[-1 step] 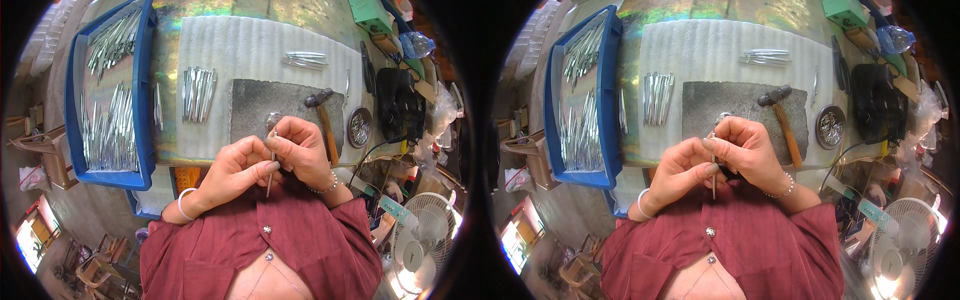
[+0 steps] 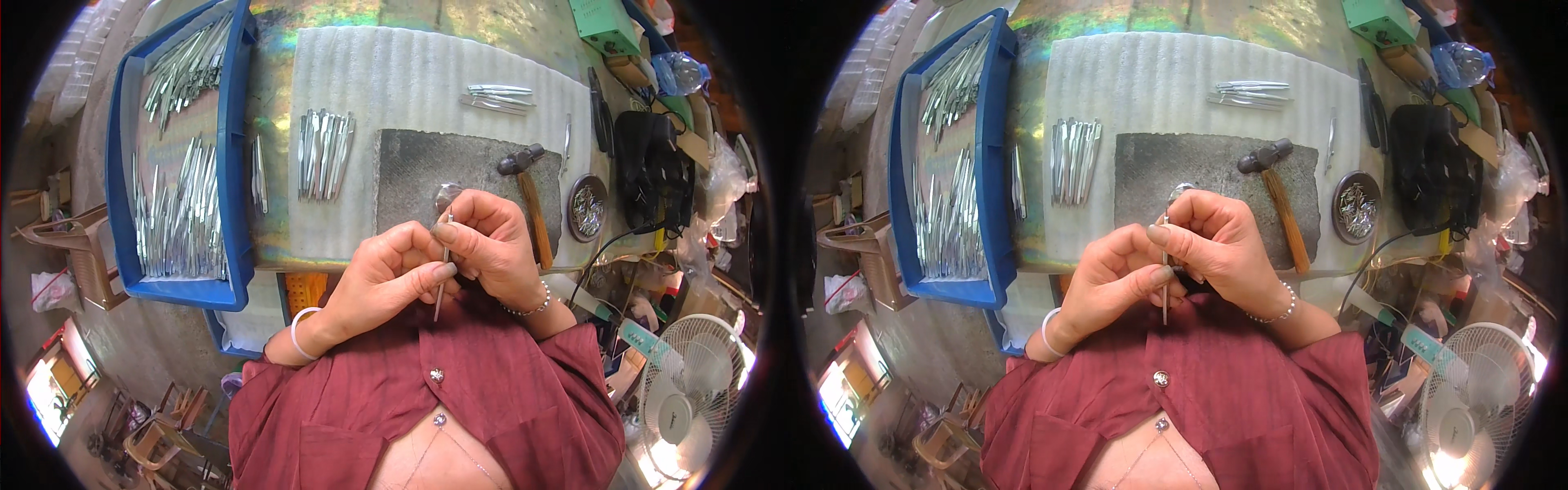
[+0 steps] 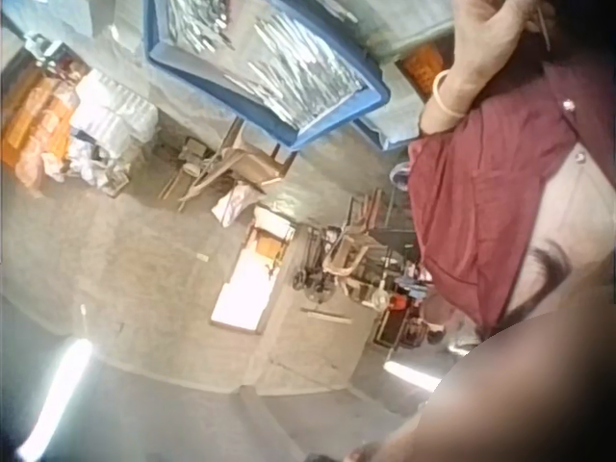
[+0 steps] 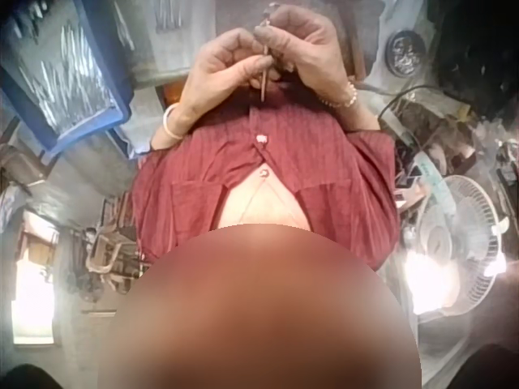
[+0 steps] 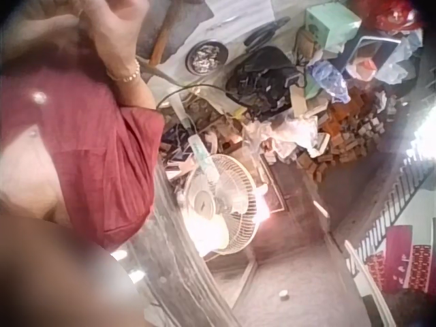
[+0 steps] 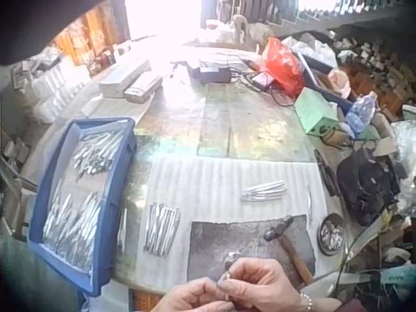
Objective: The recorder uses a hammer and a stamping tool to mark or shape small metal strips on a block.
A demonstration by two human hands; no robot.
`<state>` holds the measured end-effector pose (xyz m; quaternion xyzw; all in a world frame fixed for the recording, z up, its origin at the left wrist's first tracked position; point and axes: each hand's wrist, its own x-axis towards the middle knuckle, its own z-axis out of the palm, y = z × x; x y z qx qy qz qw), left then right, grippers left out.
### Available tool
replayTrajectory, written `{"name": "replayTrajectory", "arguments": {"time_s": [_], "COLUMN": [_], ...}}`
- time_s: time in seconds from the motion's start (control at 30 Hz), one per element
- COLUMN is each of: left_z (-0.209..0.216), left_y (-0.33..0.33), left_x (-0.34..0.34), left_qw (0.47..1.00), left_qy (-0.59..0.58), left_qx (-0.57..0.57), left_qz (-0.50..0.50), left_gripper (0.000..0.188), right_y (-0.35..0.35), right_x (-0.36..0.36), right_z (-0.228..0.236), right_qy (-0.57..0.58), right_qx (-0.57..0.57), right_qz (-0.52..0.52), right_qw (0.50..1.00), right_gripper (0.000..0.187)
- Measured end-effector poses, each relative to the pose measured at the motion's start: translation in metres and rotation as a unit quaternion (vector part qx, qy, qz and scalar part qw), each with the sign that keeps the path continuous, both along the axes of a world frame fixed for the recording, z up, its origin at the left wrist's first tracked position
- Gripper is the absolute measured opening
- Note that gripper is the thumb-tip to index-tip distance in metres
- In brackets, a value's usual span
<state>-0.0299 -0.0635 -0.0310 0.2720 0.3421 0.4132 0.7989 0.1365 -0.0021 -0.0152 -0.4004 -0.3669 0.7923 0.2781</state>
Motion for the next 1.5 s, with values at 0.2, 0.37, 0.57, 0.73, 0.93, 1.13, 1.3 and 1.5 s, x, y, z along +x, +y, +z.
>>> {"name": "replayTrajectory", "arguments": {"time_s": [0.2,0.37,0.57,0.73,0.93,1.13,1.3,1.5], "left_z": [-0.003,-0.01,0.007,0.015,-0.035,-0.047,-0.042,0.003], "left_y": [-0.005,-0.01,-0.008,0.019,0.072,0.086,0.084,0.087], "left_x": [-0.008,-0.027,-0.046,-0.066,-0.067,-0.056,-0.055,-0.054], "left_qw": [0.999,0.967,0.941,0.839,0.622,0.566,0.531,0.679], "left_qy": [-0.021,-0.17,-0.035,0.366,0.676,0.767,0.791,0.647], "left_qx": [-0.01,-0.04,0.094,0.205,0.314,0.253,0.254,0.233], "left_qz": [0.037,0.187,0.322,0.346,0.241,0.165,0.164,0.258], "left_gripper": [0.016,0.02,0.011,0.013,0.02,0.02,0.019,0.015], "right_y": [-0.003,-0.007,-0.005,0.005,0.006,0.003,0.008,0.009], "right_x": [-0.005,-0.008,0.003,0.048,0.069,0.072,0.077,0.094], "right_z": [0.001,-0.004,0.01,0.017,0.01,0.0,-0.002,0.001], "right_qy": [0.049,0.043,-0.009,-0.287,-0.501,-0.557,-0.55,-0.502], "right_qx": [0.019,0.059,0.107,0.361,0.497,0.504,0.478,0.439], "right_qz": [-0.037,-0.042,0.089,-0.034,0.023,0.049,0.055,0.054], "right_qw": [0.998,0.996,0.99,0.887,0.708,0.659,0.683,0.743], "right_gripper": [0.008,0.008,0.024,0.03,0.04,0.051,0.05,0.049]}}
